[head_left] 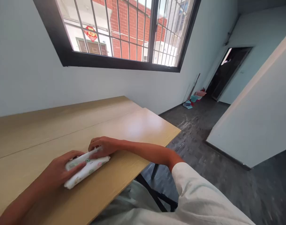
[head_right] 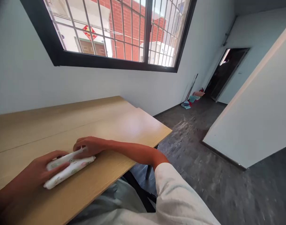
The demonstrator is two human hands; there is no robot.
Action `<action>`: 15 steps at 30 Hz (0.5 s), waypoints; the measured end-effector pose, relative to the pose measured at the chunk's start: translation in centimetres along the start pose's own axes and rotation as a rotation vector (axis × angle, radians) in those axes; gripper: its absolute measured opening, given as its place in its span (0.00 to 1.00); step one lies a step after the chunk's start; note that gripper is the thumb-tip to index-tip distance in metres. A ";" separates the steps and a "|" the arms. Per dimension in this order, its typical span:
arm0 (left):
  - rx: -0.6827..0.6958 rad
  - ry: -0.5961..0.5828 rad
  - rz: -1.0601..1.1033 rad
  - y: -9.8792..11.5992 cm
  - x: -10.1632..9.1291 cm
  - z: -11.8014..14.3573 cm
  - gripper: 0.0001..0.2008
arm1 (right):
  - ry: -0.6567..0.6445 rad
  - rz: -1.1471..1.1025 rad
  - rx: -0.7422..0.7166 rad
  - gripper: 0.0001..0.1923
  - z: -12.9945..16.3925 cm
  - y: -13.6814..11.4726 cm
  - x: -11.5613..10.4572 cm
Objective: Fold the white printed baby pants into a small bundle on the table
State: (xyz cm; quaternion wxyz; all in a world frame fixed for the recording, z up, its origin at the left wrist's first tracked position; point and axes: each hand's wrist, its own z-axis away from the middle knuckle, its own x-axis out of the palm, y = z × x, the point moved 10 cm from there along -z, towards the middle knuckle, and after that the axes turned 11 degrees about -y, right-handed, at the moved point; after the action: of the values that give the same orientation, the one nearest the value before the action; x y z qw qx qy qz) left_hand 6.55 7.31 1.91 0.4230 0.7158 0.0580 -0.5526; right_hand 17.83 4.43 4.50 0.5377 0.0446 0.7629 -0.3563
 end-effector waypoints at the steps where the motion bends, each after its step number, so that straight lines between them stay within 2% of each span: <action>1: 0.010 0.006 -0.016 0.5 0.0 0.0 0.17 | 0.004 0.024 -0.004 0.08 0.2 -0.1 0.0; 4: 0.052 -0.048 -0.062 2.8 0.4 0.2 0.20 | -0.010 0.101 0.006 0.10 0.6 -0.4 0.3; 7: 0.094 -0.092 -0.056 4.5 0.5 0.5 0.22 | -0.126 0.165 0.015 0.12 0.9 -1.0 1.2; 11: 0.140 -0.186 0.079 4.9 1.0 0.8 0.22 | -0.180 0.161 -0.013 0.11 1.3 -1.4 1.0; 15: 0.094 -0.256 0.204 4.3 1.4 1.1 0.22 | -0.267 0.081 -0.087 0.15 1.6 -1.2 1.4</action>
State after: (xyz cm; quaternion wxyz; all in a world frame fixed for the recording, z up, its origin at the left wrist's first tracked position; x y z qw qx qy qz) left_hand 8.62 3.26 3.05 0.4467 0.6609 -0.0951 -0.5956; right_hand 17.92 2.17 3.61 0.6495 0.0040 0.6970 -0.3037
